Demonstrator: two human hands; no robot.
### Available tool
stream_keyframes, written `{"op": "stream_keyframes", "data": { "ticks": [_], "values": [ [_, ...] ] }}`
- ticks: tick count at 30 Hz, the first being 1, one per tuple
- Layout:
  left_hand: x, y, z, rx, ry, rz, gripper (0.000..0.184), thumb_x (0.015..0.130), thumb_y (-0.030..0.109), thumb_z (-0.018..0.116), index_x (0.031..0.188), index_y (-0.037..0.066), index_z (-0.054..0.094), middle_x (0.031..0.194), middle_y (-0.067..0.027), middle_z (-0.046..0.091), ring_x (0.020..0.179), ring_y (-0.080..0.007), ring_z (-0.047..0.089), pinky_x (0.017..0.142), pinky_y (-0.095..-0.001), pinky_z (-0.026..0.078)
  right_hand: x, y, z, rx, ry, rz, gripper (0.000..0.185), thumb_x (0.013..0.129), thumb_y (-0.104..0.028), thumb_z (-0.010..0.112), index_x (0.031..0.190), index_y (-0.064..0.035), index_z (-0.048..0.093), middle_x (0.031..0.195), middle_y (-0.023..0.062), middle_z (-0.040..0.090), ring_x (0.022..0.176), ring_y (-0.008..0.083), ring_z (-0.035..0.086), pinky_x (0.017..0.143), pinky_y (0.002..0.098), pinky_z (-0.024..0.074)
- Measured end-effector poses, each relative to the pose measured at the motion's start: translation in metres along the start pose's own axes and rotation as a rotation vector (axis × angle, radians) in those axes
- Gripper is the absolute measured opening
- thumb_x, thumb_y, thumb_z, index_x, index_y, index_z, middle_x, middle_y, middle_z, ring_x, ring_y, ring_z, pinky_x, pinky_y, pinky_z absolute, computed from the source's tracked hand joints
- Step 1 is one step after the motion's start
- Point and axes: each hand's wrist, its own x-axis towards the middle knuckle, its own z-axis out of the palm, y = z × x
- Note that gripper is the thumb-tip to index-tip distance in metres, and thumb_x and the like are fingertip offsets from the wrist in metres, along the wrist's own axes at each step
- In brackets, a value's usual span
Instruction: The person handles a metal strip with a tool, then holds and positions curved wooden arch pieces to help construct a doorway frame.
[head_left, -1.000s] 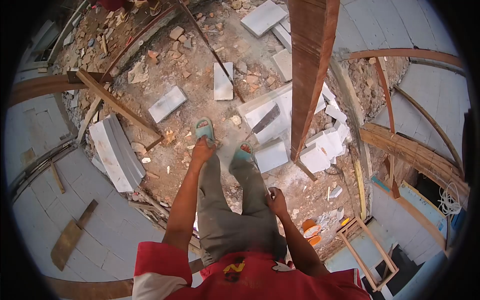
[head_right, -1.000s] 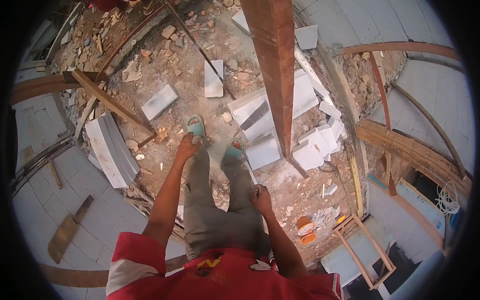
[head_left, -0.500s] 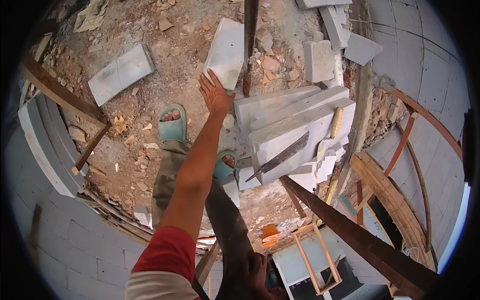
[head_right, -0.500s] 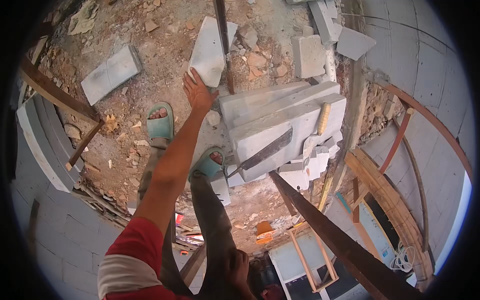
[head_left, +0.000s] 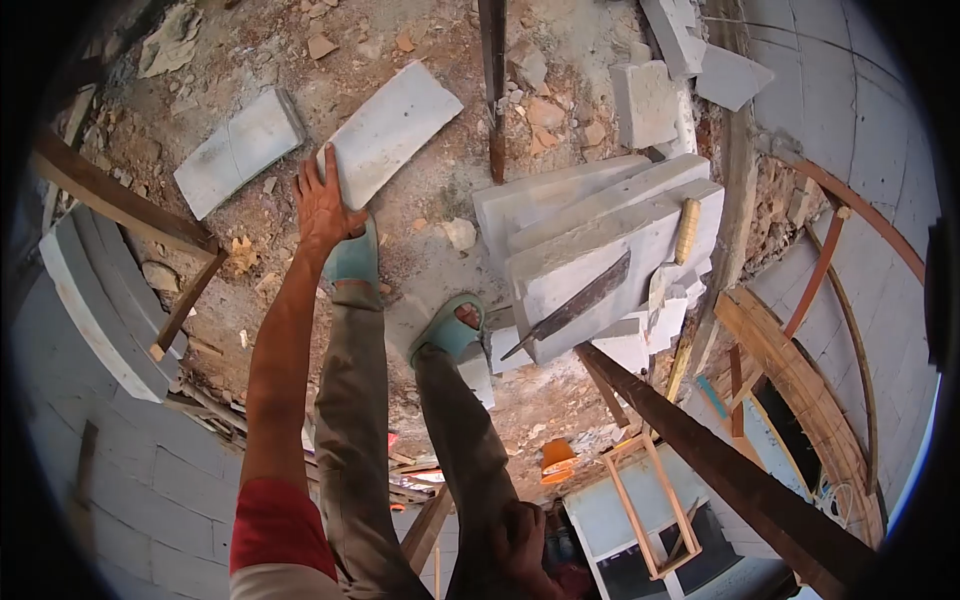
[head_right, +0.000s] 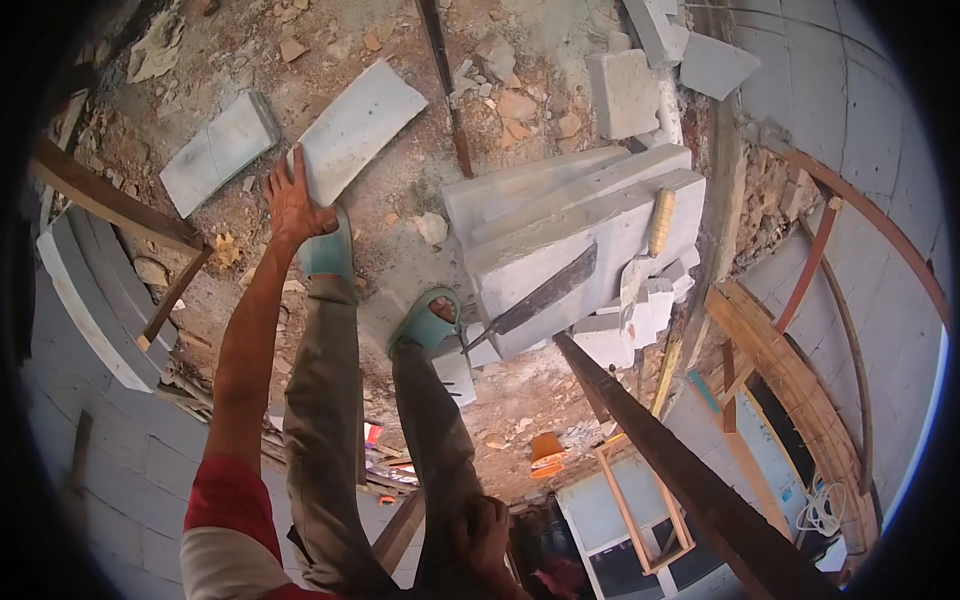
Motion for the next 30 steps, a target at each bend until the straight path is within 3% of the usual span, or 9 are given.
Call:
{"op": "stream_keyframes", "data": {
  "ticks": [9,12,14,15,20,22,24,27,30],
  "values": [
    [-0.139,-0.098,-0.015,0.242,-0.058,-0.395,0.101,0.063,0.018,0.076,0.142,0.01,0.013,0.135,-0.0229,0.029,0.127,-0.039,0.027,0.104,-0.0529,0.021,-0.003,0.02,-0.001,0.181,-0.043,0.071,0.028,0.08,-0.017,0.06,0.1,-0.0013,0.048,0.095,0.0178,0.052,0.092,0.0348,0.048,0.08,0.0429,0.0405],
    [-0.128,-0.056,-0.001,-0.116,-0.022,-0.091,0.08,0.071,0.014,0.069,0.138,0.007,0.026,0.129,-0.0214,0.039,0.125,-0.037,0.033,0.102,-0.0497,0.027,0.003,0.042,0.011,0.458,-0.02,0.293,0.028,0.083,-0.018,0.059,0.102,-0.001,0.048,0.095,0.0169,0.052,0.092,0.0323,0.049,0.079,0.0401,0.0412],
    [-0.103,0.001,0.01,-0.472,-0.214,-0.028,0.058,0.08,0.016,0.061,0.131,0.005,0.036,0.125,-0.0208,0.045,0.122,-0.0369,0.037,0.099,-0.0458,0.033,0.011,0.039,0.013,0.366,-0.014,0.266,0.027,0.084,-0.018,0.058,0.103,-0.0009,0.049,0.095,0.0162,0.052,0.091,0.0309,0.05,0.078,0.0384,0.0413],
    [-0.096,0.02,0.04,-0.434,-0.085,0.178,0.049,0.085,0.02,0.054,0.129,0.003,0.039,0.125,-0.0212,0.046,0.12,-0.0372,0.04,0.098,-0.0408,0.036,0.014,0.038,0.016,0.274,0.0,0.235,0.027,0.085,-0.018,0.058,0.103,-0.0007,0.049,0.095,0.0155,0.053,0.091,0.0294,0.05,0.078,0.0368,0.0415],
    [-0.022,0.131,0.115,-0.76,-0.24,0.276,0.047,0.09,0.028,0.044,0.129,0.003,0.041,0.131,-0.02,0.043,0.122,-0.0334,0.04,0.103,-0.0358,0.032,0.016,0.052,0.012,0.292,0.013,0.219,0.024,0.087,-0.02,0.055,0.102,-0.0012,0.051,0.096,0.0139,0.054,0.091,0.0263,0.052,0.079,0.0347,0.0421],
    [-0.008,0.159,0.124,-0.814,-0.291,0.092,0.047,0.091,0.03,0.038,0.128,0.002,0.043,0.131,-0.0203,0.044,0.123,-0.0329,0.04,0.104,-0.035,0.029,0.033,0.06,0.009,0.314,0.005,0.21,0.024,0.089,-0.021,0.053,0.102,-0.0014,0.052,0.096,0.0129,0.055,0.091,0.0244,0.053,0.079,0.0339,0.0425],
    [-0.008,0.168,0.134,-0.791,-0.403,0.032,0.047,0.091,0.03,0.035,0.126,0.001,0.045,0.126,-0.0204,0.048,0.121,-0.0328,0.042,0.102,-0.0347,0.031,0.077,0.076,0.013,0.957,0.002,0.557,0.026,0.091,-0.025,0.048,0.104,-0.002,0.052,0.098,0.0114,0.057,0.091,0.0203,0.056,0.079,0.0323,0.044],
    [-0.011,0.17,0.149,-0.741,-0.207,0.109,0.047,0.092,0.031,0.035,0.125,0.0,0.045,0.126,-0.0212,0.049,0.12,-0.0337,0.042,0.101,-0.0352,0.032,0.165,0.131,0.062,1.33,-0.064,0.514,0.033,0.094,-0.028,0.042,0.112,-0.0017,0.049,0.103,0.0108,0.058,0.094,0.0211,0.058,0.082,0.0339,0.0468],
    [-0.01,0.165,0.133,-0.731,-0.265,0.127,0.046,0.091,0.03,0.037,0.124,-0.001,0.045,0.124,-0.0221,0.049,0.118,-0.0343,0.043,0.101,-0.0356,0.032,0.274,0.16,0.114,1.964,-0.288,0.41,0.034,0.094,-0.019,0.036,0.122,-0.001,0.04,0.126,0.0161,0.047,0.118,0.0263,0.045,0.099,0.0399,0.0387]
  ]
}}
